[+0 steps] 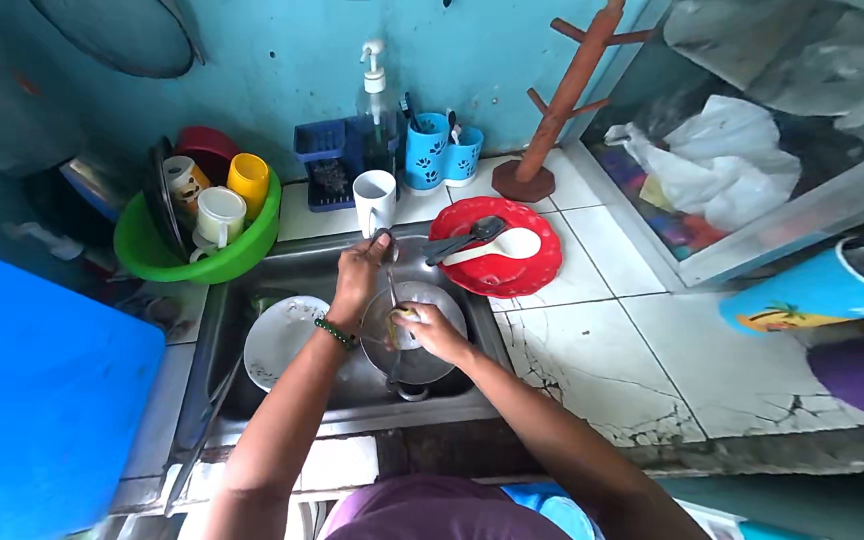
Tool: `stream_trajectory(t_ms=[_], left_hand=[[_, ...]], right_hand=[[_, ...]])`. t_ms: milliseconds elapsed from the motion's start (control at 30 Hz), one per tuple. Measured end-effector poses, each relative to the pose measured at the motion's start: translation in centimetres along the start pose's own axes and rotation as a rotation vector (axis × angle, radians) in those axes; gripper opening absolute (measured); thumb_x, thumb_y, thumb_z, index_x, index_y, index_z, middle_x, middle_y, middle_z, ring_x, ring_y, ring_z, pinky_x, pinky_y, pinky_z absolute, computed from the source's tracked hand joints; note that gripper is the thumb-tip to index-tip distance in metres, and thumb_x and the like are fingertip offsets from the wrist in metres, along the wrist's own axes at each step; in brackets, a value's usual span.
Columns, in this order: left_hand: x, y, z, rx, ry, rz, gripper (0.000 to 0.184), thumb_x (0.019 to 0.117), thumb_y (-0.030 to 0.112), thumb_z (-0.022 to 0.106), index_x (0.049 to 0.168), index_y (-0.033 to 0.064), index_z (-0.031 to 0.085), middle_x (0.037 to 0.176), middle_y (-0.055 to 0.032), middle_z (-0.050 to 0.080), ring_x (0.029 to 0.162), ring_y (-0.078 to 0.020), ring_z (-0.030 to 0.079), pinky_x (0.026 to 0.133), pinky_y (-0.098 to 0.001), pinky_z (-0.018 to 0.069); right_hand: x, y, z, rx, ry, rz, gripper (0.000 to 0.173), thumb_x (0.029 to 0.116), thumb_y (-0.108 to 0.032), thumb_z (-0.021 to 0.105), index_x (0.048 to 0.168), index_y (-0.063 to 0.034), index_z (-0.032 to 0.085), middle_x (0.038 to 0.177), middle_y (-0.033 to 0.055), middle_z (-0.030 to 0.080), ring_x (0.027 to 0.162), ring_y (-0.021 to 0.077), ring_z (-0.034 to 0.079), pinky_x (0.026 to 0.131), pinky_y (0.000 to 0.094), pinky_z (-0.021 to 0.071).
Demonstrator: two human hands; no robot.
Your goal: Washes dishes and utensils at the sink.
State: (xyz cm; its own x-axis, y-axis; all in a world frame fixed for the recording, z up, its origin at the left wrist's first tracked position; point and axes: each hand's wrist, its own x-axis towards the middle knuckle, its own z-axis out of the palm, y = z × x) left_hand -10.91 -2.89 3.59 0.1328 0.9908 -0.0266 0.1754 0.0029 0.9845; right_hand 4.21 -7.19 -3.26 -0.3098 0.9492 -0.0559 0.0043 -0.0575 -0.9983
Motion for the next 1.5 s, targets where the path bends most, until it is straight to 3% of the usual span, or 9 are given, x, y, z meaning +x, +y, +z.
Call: stream_trajectory(t_ms=[133,267,533,667,767,967,1167,1367,1500], left_hand=[[0.9,-4.3,1.2,0.118,-0.165,-0.090,0.048,0.1125,0.036,0.035,0.143,0.0019,0.050,0.129,-0.0180,0.065,0.109,-0.0262,0.067,0.094,-0.0430,0.0543],[-1.3,-5.6,4.6,1.104,-0.555,-0.284,0.045,0.1055,0.026,0.055,0.133,-0.0095,0.057,0.139,-0.0304,0.055,0.132,-0.0452,0.052,0.106,-0.0615,0.0433],[-1.3,-5.0,5.4,1.181,-0.549,-0.406,0.035,0.1046,0.008,0.047,0.135,-0.0074,0.055,0.140,-0.0289,0.055,0.128,-0.0443,0.056,0.101,-0.0597,0.0475],[-0.7,-5.3,4.7,1.117,-0.448,-0.373,0.035,0.1050,0.009,0.048,0.134,-0.0075,0.056,0.139,-0.0289,0.056,0.128,-0.0421,0.057,0.104,-0.0563,0.0479],[-1.0,-5.1,4.2,1.053,-0.401,-0.324,0.032,0.1042,0.007,0.049,0.130,-0.0077,0.059,0.134,-0.0287,0.059,0.126,-0.0419,0.059,0.104,-0.0554,0.0478],[-2.0,-4.8,2.5,0.934,-0.263,-0.235,0.029,0.1036,0.007,0.049,0.124,-0.0056,0.065,0.123,-0.0278,0.066,0.119,-0.0416,0.063,0.103,-0.0553,0.0482],[-3.0,-3.7,3.0,0.962,-0.212,-0.189,0.031,0.1062,0.010,0.045,0.126,-0.0055,0.064,0.120,-0.0281,0.067,0.116,-0.0424,0.065,0.101,-0.0558,0.0491],[-4.1,-5.9,4.0,0.751,-0.030,0.158,0.025,0.0993,0.000,0.052,0.110,-0.0070,0.073,0.112,-0.0262,0.071,0.109,-0.0400,0.069,0.099,-0.0511,0.0531],[-4.8,-5.1,3.5,0.531,-0.129,-0.120,0.032,0.1051,0.014,0.053,0.129,-0.0044,0.063,0.107,-0.0197,0.071,0.094,-0.0271,0.070,0.091,-0.0427,0.0556]], right_hand=[[1.6,-0.6,-2.1,0.363,0.384,-0.012,0.022,0.1090,-0.006,0.042,0.117,0.0083,0.058,0.087,0.0108,0.070,0.075,0.0182,0.072,0.075,0.0375,0.0632],[4.3,-2.1,-5.4,0.712,0.514,0.084,0.026,0.1134,-0.022,0.034,0.120,-0.0032,0.052,0.086,0.0080,0.068,0.073,0.0177,0.071,0.071,0.0333,0.0623],[3.3,0.0,-5.3,-0.094,-0.087,0.300,0.027,0.1100,-0.012,0.042,0.133,-0.0018,0.052,0.090,0.0120,0.069,0.061,0.0157,0.065,0.054,0.0284,0.0550],[2.8,1.4,-2.5,-1.021,-0.323,0.543,0.046,0.0941,-0.001,0.064,0.138,0.0092,0.054,0.149,0.0332,0.043,0.132,0.0487,0.050,0.106,0.0627,0.0431],[2.0,3.3,-1.0,-1.131,-0.383,0.560,0.053,0.0948,-0.002,0.063,0.146,0.0049,0.049,0.159,0.0309,0.033,0.147,0.0477,0.034,0.117,0.0624,0.0315],[2.9,1.2,-3.8,-0.441,-0.209,0.456,0.036,0.1052,-0.001,0.049,0.141,0.0019,0.051,0.123,0.0207,0.057,0.085,0.0200,0.060,0.074,0.0345,0.0526],[2.1,0.3,-2.9,0.262,0.080,0.322,0.035,0.1084,-0.002,0.040,0.143,0.0007,0.045,0.130,0.0163,0.056,0.109,0.0220,0.062,0.091,0.0402,0.0545],[2.5,1.9,0.4,0.423,0.357,0.020,0.027,0.1010,0.010,0.047,0.126,-0.0015,0.047,0.117,0.0125,0.062,0.098,0.0190,0.066,0.086,0.0361,0.0560],[3.4,2.8,0.4,0.470,0.486,-0.116,0.033,0.1046,0.008,0.040,0.137,0.0002,0.041,0.104,0.0172,0.072,0.086,0.0248,0.076,0.082,0.0400,0.0634]])
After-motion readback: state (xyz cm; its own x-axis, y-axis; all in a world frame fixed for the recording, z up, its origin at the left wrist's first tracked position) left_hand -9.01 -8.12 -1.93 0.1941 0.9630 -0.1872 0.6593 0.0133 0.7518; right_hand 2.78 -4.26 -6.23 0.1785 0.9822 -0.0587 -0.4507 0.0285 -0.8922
